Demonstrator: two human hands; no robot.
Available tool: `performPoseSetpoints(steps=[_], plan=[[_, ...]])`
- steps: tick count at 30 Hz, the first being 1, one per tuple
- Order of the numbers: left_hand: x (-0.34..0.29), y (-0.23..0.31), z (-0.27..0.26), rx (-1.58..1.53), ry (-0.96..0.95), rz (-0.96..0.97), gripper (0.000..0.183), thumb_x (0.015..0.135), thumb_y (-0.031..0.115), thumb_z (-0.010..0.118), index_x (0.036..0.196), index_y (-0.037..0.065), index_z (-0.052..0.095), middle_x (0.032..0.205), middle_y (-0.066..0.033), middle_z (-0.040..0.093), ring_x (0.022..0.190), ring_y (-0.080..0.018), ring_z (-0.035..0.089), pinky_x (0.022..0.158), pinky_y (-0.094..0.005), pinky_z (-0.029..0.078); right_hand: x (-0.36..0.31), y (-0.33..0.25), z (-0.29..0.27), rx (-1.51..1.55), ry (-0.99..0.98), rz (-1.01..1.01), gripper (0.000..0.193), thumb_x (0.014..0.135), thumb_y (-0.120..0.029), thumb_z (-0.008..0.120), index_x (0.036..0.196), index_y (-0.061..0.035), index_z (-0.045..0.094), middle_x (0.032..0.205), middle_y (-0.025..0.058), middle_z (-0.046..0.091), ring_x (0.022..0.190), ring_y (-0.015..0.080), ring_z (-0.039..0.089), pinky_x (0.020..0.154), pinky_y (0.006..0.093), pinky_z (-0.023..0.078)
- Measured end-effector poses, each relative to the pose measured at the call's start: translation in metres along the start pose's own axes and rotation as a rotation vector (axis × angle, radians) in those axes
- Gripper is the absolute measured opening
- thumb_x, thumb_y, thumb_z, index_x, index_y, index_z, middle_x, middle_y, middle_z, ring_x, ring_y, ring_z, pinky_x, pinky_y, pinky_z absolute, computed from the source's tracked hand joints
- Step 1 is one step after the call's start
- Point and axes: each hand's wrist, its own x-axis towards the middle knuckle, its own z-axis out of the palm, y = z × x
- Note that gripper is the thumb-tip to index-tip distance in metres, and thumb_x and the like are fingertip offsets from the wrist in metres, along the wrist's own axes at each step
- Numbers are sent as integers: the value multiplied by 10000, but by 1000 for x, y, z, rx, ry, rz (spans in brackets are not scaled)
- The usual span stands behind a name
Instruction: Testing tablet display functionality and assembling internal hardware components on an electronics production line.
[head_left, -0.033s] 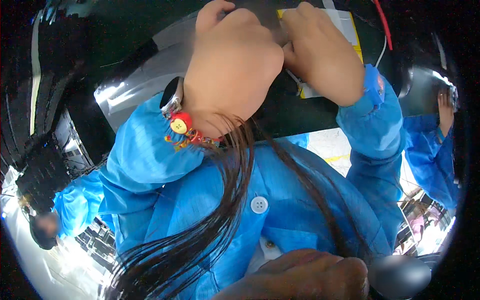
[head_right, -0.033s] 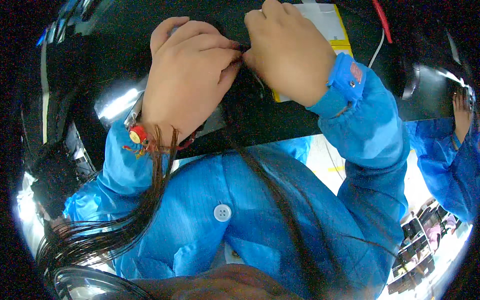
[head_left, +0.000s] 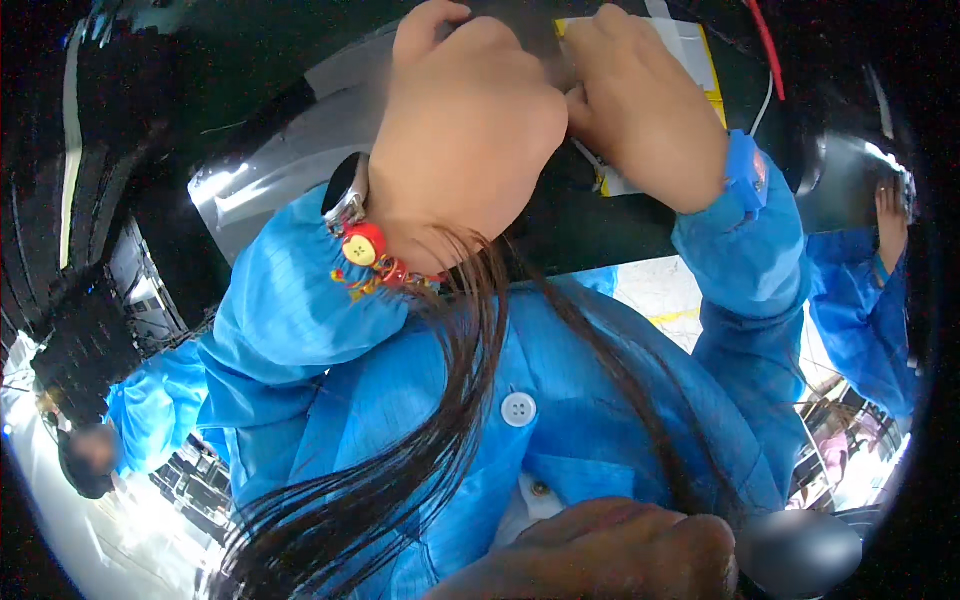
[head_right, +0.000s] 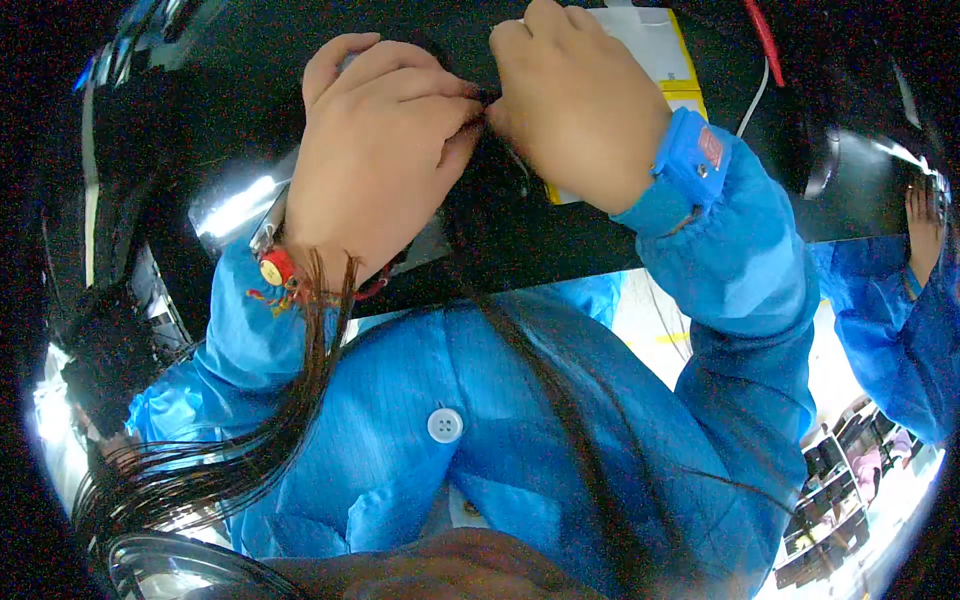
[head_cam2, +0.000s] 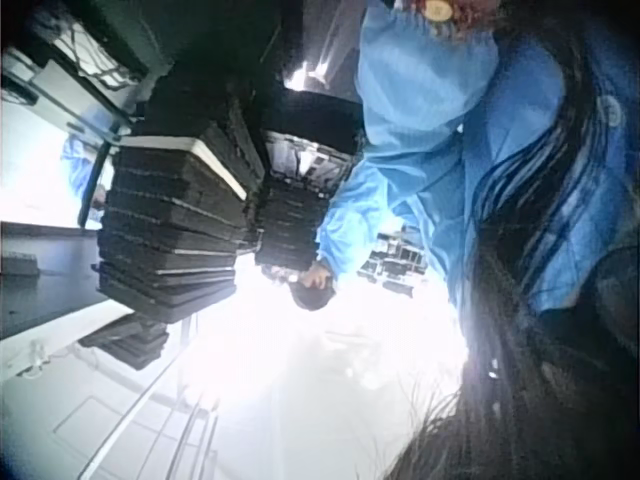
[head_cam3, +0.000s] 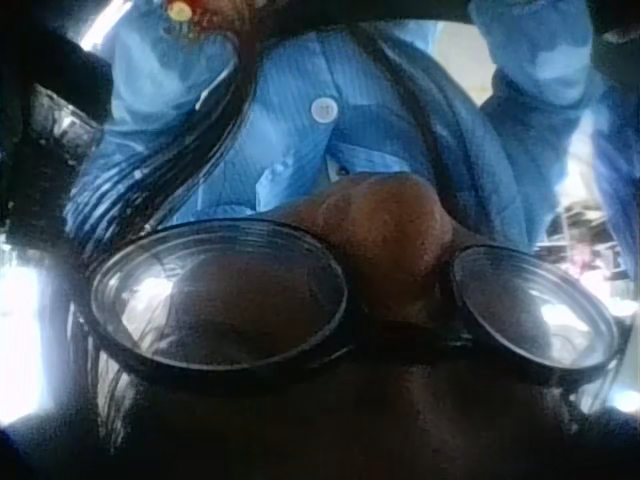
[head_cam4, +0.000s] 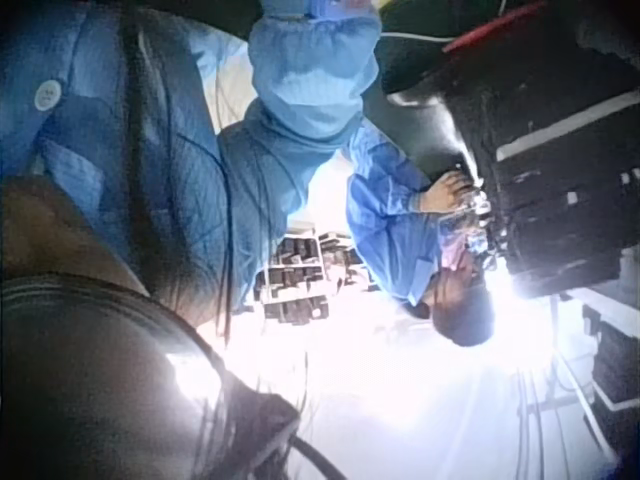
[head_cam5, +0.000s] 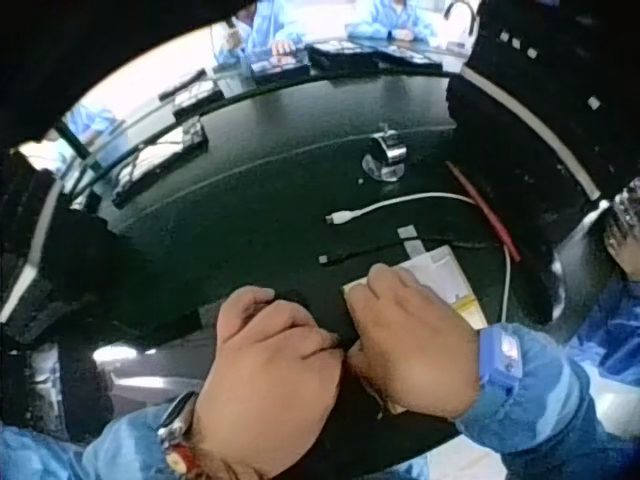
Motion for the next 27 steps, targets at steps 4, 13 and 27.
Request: performPoseSetpoints(steps=[4,13,27], plan=[[5,2,4,-35,5,26,120,685,171,665,793,128,693,849,12,655,924,-154,574,958,-393,334,-8,13,19,-54,110,43,247,783,-145,588,924,32,490,896,212,488,841,339,502,744,386,415],[6,5,11,-28,25,-18,146,709,193,664,839,131,687,859,-4,647,940,-186,563,935,-411,338,2,8,-29,82,168,339,159,781,-147,529,790,9,500,795,180,508,704,315,500,630,382,410],[6,0,24,-39,31,-26,128,714,214,669,813,134,686,820,-14,637,918,-213,563,902,-423,350,8,13,-30,98,95,308,198,773,-171,530,793,26,529,801,195,548,758,328,526,673,389,432]])
